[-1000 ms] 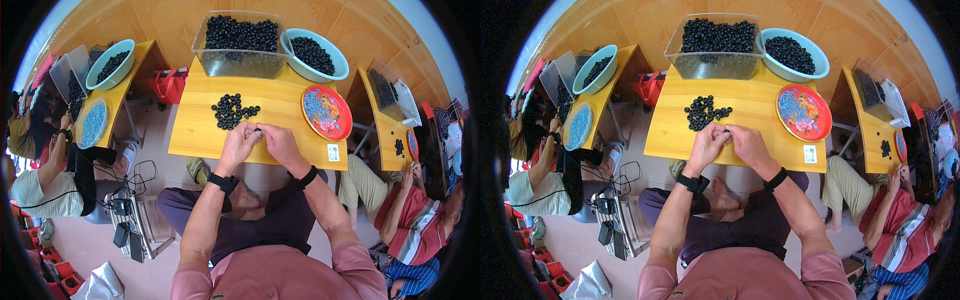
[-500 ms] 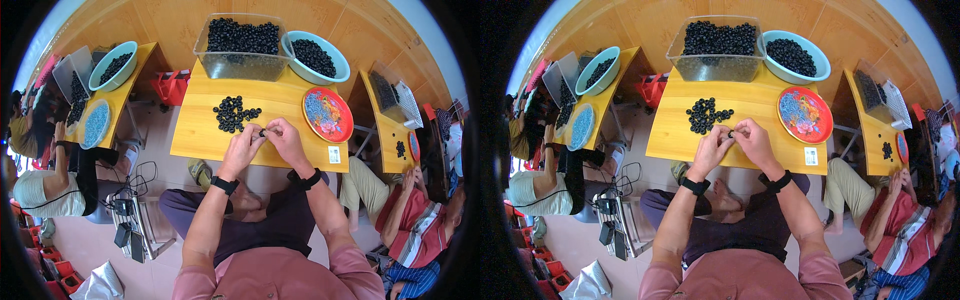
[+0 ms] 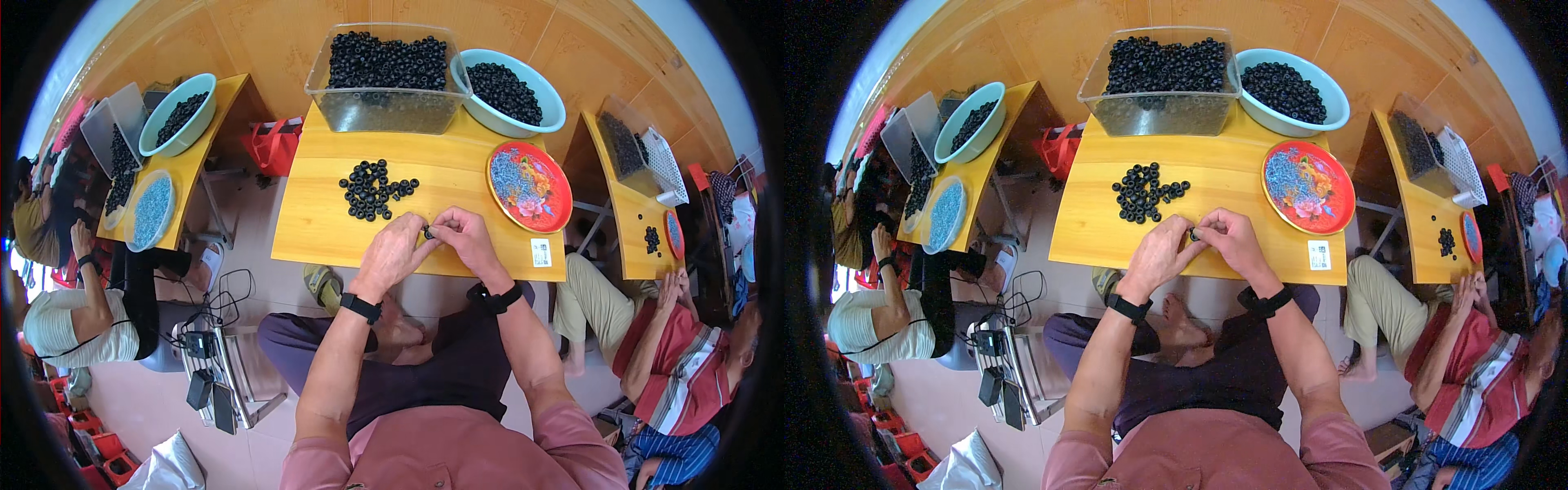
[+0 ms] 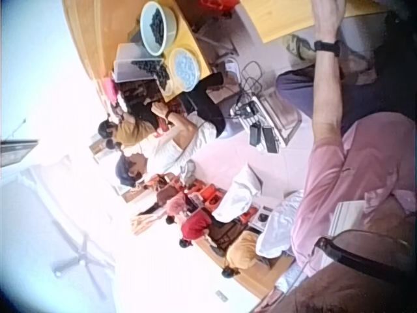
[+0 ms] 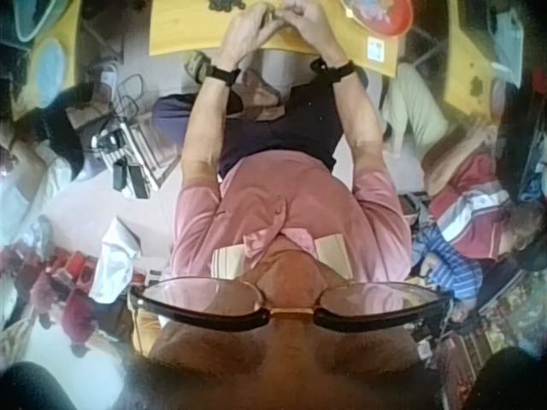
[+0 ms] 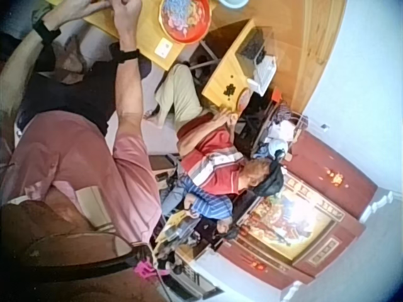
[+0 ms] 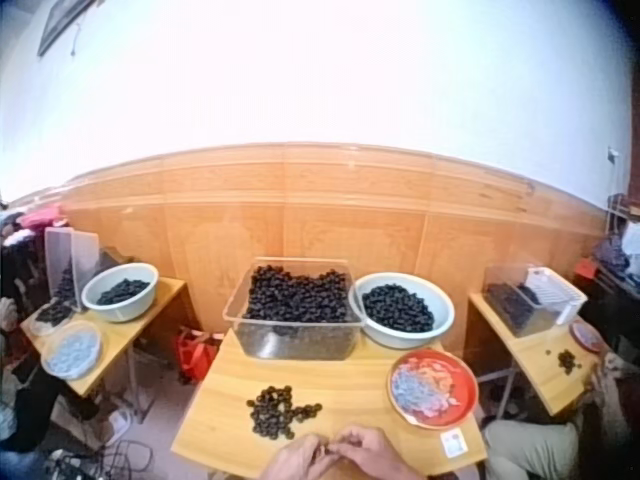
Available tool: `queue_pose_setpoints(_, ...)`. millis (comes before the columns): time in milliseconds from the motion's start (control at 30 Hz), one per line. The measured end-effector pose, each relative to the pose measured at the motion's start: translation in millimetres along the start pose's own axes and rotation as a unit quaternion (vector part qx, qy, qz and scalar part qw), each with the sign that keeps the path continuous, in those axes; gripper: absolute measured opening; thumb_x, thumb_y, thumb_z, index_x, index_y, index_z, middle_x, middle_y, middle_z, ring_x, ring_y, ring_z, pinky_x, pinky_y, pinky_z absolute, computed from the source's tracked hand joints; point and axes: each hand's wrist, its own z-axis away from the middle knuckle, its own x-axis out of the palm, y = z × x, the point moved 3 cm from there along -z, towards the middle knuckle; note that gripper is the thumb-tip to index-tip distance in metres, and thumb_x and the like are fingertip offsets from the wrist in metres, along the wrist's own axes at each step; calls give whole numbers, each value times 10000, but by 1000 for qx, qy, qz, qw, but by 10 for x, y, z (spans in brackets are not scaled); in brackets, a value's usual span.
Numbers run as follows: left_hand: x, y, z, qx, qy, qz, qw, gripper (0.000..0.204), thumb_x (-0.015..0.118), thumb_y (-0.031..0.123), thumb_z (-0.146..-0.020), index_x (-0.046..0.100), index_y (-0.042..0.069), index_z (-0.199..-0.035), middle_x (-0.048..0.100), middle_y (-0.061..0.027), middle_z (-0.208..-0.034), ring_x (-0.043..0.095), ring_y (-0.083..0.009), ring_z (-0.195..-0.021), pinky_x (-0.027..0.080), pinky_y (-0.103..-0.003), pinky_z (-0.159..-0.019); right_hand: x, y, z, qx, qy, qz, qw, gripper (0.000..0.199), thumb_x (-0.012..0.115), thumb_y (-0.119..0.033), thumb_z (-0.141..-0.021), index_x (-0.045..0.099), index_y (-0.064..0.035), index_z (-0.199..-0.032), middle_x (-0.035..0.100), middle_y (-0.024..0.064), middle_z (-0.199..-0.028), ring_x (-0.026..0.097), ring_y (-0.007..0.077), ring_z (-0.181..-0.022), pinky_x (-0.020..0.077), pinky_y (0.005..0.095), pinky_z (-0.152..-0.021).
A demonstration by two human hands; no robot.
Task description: Manually sorting small black plastic components by hand on a table.
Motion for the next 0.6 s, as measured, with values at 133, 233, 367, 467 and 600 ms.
queue_pose_setpoints(133, 24, 58, -56, 13, -14, -1, 1000, 316, 735, 260, -896, 567, 1, -964, 604, -207, -905, 627, -401, -876, 508, -473, -740, -55, 24, 52, -9, -3, 16, 1000, 50, 690, -49, -938, 654, -17, -952, 672, 2, -830, 624, 60, -745, 507, 225, -675)
queue_pose_setpoints(233, -19, 78, 5, 35, -13, -28, 999, 309, 722, 251, -895, 559, -7, -939, 586, -200, -867, 616, -404, -851, 504, -477, -734, -25, 31, 58, -16, -13, 45, 999, 63, 699, -60, -930, 654, -16, -934, 664, -5, -811, 615, 59, -730, 502, 226, -663)
queue_pose_setpoints(367, -34, 136, 19, 46, -17, -33, 998, 296, 704, 249, -906, 554, -5, -924, 580, -196, -858, 611, -400, -843, 503, -474, -734, 5, 16, 80, -10, -13, 47, 999, 104, 716, -94, -923, 652, -12, -928, 654, -10, -797, 599, 54, -714, 499, 224, -659)
queue_pose_setpoints(467, -38, 139, 15, 27, -34, -53, 998, 276, 695, 263, -913, 572, 15, -914, 596, -165, -875, 637, -360, -871, 527, -449, -776, 36, -80, 105, -2, -29, 51, 998, 84, 705, -89, -933, 649, -31, -956, 646, -20, -813, 590, 38, -722, 487, 215, -669)
queue_pose_setpoints(600, 3, 90, 26, 31, -26, -55, 998, 254, 683, 255, -924, 575, 25, -918, 604, -160, -861, 641, -353, -853, 531, -444, -770, 9, -1, 71, -17, -30, 54, 998, 92, 706, -77, -928, 642, -32, -977, 654, -14, -838, 600, 40, -741, 497, 212, -689)
